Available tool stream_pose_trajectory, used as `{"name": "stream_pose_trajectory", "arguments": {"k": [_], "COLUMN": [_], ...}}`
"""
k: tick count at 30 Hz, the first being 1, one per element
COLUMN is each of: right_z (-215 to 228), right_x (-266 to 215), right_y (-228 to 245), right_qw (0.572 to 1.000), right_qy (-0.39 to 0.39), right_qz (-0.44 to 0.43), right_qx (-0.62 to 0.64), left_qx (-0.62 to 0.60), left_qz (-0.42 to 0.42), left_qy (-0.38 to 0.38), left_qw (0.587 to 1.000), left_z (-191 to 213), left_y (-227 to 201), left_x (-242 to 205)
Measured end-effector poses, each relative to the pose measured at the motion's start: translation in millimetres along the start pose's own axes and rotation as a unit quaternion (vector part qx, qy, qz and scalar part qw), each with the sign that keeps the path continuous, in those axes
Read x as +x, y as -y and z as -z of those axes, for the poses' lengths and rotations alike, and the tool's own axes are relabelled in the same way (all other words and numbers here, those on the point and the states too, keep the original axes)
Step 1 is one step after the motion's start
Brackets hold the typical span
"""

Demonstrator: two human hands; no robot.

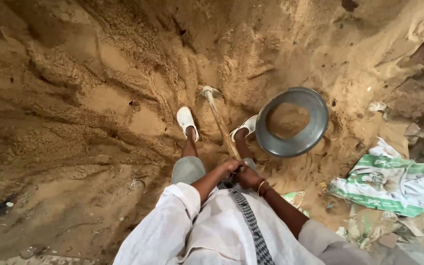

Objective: The person carries a large metal basin of sand up a concrete staircase, sets it down, then walks to a sand pit and digs sand with a hoe, scooping it into the basin. They lift the filled basin and carry it back up the stairs, repeating the digging and carrying cycle.

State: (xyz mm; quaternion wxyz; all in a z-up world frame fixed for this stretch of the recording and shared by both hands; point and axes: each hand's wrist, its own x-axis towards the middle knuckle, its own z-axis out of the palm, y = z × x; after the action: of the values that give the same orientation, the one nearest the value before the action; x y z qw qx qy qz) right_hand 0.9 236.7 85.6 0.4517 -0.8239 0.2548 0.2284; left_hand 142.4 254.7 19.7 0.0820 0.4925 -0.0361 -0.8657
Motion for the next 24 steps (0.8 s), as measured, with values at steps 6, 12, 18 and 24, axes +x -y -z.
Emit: {"name": "stream_pose_trajectory", "arguments": {"k": [6,12,18,24], "right_z": [131.3,196.2,275.5,182.9], "right_x": [21.3,14.6,-196.3,-404.2], "right_y": [70.3,49.8,88.2,52.2], "right_qw": [0.854,0.793,0.787,0.864], "right_qy": [-0.059,0.008,0.009,-0.054], "right_qz": [-0.236,-0.315,-0.296,-0.325], "right_qx": [0.459,0.522,0.541,0.380], "left_qx": [-0.105,-0.304,-0.340,-0.236], "left_qz": [-0.028,-0.090,-0.102,-0.053], "left_qy": [-0.029,0.002,-0.074,-0.082], "left_qw": [0.994,0.948,0.932,0.967], "left_z": [32.8,32.7,-18.1,-64.5], "left_y": [-17.5,-107.1,-164.4,-214.4], "left_x": [10.0,1.4,7.0,38.1]}}
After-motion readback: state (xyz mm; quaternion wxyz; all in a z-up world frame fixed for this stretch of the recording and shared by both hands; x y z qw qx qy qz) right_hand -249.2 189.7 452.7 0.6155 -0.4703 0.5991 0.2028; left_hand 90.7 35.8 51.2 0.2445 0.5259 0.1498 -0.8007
